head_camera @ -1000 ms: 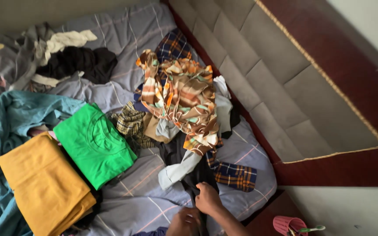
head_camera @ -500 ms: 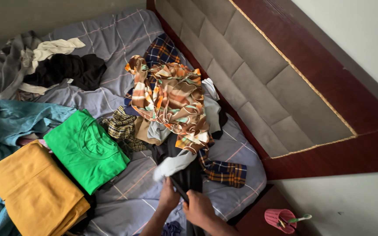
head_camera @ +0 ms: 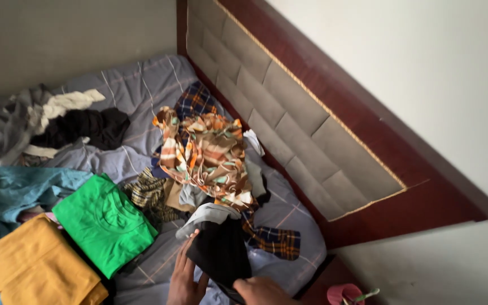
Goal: Folding various items of clothing, including t-shirts and trousers, on a bed.
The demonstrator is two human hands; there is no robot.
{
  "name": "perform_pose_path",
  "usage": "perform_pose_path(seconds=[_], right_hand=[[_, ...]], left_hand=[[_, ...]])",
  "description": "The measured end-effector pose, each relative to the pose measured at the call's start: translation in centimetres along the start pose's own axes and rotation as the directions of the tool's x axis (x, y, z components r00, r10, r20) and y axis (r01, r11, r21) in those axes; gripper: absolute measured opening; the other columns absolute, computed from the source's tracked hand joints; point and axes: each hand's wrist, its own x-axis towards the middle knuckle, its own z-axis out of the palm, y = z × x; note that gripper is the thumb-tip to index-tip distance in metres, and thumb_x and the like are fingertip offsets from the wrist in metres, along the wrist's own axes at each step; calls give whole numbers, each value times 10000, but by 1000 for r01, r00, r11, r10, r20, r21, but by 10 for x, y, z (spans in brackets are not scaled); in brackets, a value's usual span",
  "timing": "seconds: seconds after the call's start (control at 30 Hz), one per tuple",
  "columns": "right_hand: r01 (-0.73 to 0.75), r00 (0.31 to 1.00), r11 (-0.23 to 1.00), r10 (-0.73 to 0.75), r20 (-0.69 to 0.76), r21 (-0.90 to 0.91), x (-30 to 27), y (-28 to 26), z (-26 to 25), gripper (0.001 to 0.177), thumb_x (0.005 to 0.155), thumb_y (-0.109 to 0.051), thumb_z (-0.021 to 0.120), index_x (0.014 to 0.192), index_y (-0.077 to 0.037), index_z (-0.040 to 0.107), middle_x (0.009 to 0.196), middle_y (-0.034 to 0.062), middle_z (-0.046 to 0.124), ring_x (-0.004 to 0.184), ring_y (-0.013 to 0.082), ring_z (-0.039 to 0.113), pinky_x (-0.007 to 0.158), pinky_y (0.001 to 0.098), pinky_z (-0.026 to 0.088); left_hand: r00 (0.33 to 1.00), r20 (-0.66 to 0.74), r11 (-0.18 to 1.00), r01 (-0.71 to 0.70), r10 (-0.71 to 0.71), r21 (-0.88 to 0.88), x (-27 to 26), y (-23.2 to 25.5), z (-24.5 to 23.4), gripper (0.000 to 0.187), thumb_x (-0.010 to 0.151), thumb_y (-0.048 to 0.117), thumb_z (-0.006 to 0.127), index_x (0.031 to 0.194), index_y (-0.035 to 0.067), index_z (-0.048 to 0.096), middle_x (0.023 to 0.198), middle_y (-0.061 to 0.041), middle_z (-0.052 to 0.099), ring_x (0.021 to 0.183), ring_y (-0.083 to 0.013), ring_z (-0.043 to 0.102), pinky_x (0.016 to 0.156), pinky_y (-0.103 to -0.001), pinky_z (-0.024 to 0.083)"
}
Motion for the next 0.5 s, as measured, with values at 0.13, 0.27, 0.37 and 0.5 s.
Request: perform_pose_path(seconds=[0.13, 0.27, 0.37, 0.5], right_hand=[[137, 984, 990, -139, -111, -29, -43, -81, -99, 248, 904, -246, 689, 1001, -28, 621, 866, 214, 680, 840, 404, 689, 728, 537, 517], [251, 911, 944, -305, -278, -213, -54, -130, -174, 222, 810, -233, 713, 931, -55, 658, 785, 184, 683, 761, 406, 681, 662, 515, 521], [276, 863, 877, -406, -300, -392, -50, -140, -216, 202, 793, -236, 711, 890, -64, 665, 769, 162, 691, 737, 400, 678, 634, 508, 517], [274, 820, 782, -495, -288, -560, -54, -164, -277, 186, 790, -236, 709, 874, -71, 684, 787, 138, 706, 724, 385, 679, 611, 503, 519]], left_hand=[[996, -54, 997, -77, 77, 12, 48, 58, -50, 818, 706, 22, 761, 1450, -15, 422, 1533, -242, 434, 1408, -448, 432, 1123, -452, 390], [988, -80, 991, -129, 132, 46, 87, 76, -80, 647, 741, 52, 771, 1337, -4, 525, 1404, -240, 529, 1268, -430, 548, 995, -433, 493], [992, -79, 993, -97, 102, 66, 112, 62, -88, 473, 759, 135, 835, 1163, 36, 609, 1123, -169, 649, 990, -339, 668, 814, -394, 557], [996, -93, 999, -5, 10, 51, 148, 68, -106, 429, 733, 270, 922, 978, 74, 629, 705, -64, 665, 609, -197, 687, 584, -329, 553]])
